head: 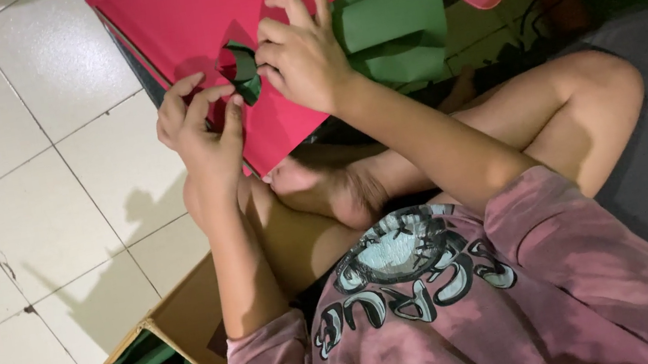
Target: The person is creating a decorative floral arrangement component by folding green paper into a fan shape and securing it with a red ribbon.
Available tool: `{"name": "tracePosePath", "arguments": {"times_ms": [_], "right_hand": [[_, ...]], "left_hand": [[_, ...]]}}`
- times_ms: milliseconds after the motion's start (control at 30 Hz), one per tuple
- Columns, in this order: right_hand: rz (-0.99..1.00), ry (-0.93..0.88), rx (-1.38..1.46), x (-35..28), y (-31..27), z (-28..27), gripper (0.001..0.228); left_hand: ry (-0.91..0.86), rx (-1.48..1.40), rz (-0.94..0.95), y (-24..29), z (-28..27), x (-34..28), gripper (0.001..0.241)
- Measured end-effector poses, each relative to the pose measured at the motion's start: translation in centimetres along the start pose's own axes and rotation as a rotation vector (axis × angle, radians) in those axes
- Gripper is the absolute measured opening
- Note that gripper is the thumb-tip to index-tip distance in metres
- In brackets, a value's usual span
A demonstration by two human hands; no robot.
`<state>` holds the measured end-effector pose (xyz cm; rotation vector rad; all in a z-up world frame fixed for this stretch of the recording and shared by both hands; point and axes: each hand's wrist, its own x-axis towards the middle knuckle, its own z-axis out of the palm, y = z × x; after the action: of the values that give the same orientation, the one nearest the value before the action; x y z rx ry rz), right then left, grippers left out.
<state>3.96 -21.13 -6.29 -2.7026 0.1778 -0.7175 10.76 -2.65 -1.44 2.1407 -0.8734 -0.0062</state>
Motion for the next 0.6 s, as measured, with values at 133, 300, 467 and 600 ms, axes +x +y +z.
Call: {"name": "tracePosePath", "arguments": {"times_ms": [133,300,467,600], "right_hand": [[0.004,0.008,-0.001,-0.1,0.0,0.2,0.003],[-0.012,0.034,0.017,-0.1,0.0,0.0,0.005],[-0.016,0.039,0.027,0.1,-0.2,-0.3,0.006],[-0.022,0.049,0.015,0.1,-0.2,-0.3,0.007]], "left_hand": [[0.034,0.009,0.016,-0.6,0.5,0.1,0.014],[0.085,0.033,-0.01,-1.4,1.2,0.0,0.012],[0.127,0.191,0.016,-1.2,2.2,0.1,0.008],[0.085,0.356,0.047,0.2,2.1,0.1,0.005]]}}
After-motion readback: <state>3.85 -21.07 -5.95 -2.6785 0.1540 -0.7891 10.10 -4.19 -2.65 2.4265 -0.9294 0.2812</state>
